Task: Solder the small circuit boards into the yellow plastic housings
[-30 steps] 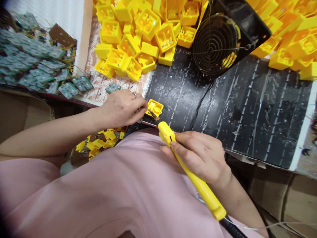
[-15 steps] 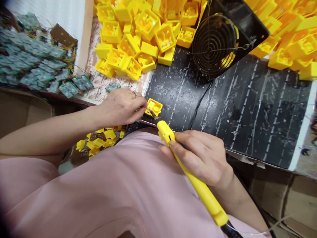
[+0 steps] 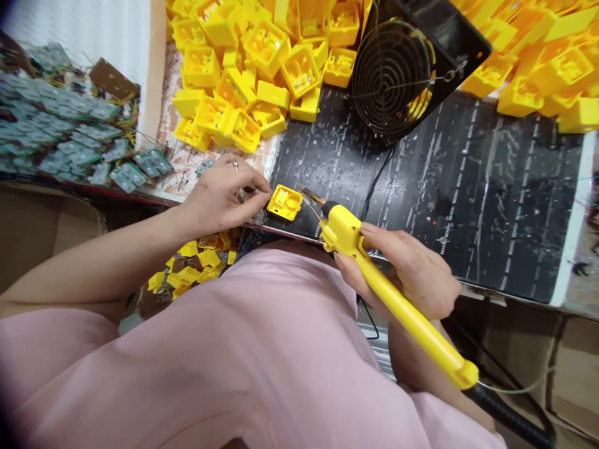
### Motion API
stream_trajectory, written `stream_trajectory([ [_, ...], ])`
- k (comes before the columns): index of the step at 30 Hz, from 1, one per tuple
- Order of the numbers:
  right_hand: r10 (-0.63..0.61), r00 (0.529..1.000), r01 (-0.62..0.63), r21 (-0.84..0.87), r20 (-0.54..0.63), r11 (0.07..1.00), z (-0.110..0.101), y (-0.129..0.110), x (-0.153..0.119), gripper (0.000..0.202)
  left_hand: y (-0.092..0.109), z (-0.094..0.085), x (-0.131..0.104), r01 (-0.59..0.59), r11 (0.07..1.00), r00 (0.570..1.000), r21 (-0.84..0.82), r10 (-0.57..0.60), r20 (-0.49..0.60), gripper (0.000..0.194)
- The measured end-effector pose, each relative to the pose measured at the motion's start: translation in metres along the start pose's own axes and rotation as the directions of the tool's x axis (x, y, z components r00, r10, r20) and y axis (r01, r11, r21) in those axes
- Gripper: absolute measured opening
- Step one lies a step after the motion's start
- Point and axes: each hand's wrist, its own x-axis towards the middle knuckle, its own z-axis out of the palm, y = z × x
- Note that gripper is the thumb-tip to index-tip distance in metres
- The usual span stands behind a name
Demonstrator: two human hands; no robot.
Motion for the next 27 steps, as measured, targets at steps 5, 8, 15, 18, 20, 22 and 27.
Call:
stream_trajectory([
  [5, -0.107, 0.986, 0.095, -0.094, -0.127, 0.991, 0.009, -0.005, 0.010, 0.063, 0.002, 0.001, 0.008, 0.059, 0.997, 0.994, 0.055, -0.064, 0.086, 0.028],
  [8, -0.133, 0.984, 0.122, -0.095, -0.118, 0.988, 0.010, -0.006, 0.015, 0.063, 0.003, 0.002, 0.012, 0.043, 0.989, 0.993, 0.140, -0.058, 0.100, 0.027],
  [15, -0.199, 0.979, 0.202, 0.063, -0.055, 0.977, 0.012, -0.017, 0.029, 0.035, 0.005, 0.002, 0.019, 0.000, 0.969, 0.991, 0.247, -0.033, 0.131, 0.024],
  [18, -0.252, 0.967, 0.253, 0.034, -0.042, 0.967, 0.014, -0.022, 0.036, 0.016, 0.008, 0.001, 0.024, 0.001, 0.959, 0.984, 0.284, -0.052, 0.170, 0.024],
  [20, -0.266, 0.963, 0.267, 0.014, -0.038, 0.964, 0.016, -0.023, 0.040, 0.014, 0.010, 0.001, 0.028, 0.001, 0.951, 0.977, 0.308, -0.067, 0.204, 0.025],
  [22, -0.277, 0.961, 0.277, 0.009, -0.019, 0.961, 0.017, -0.024, 0.042, 0.014, 0.011, 0.000, 0.031, -0.016, 0.942, 0.970, 0.335, -0.068, 0.235, 0.026],
  [27, -0.330, 0.943, 0.329, 0.024, 0.043, 0.944, 0.014, -0.021, 0.037, 0.024, 0.014, -0.003, 0.037, -0.079, 0.917, 0.964, 0.391, -0.029, 0.264, 0.026],
])
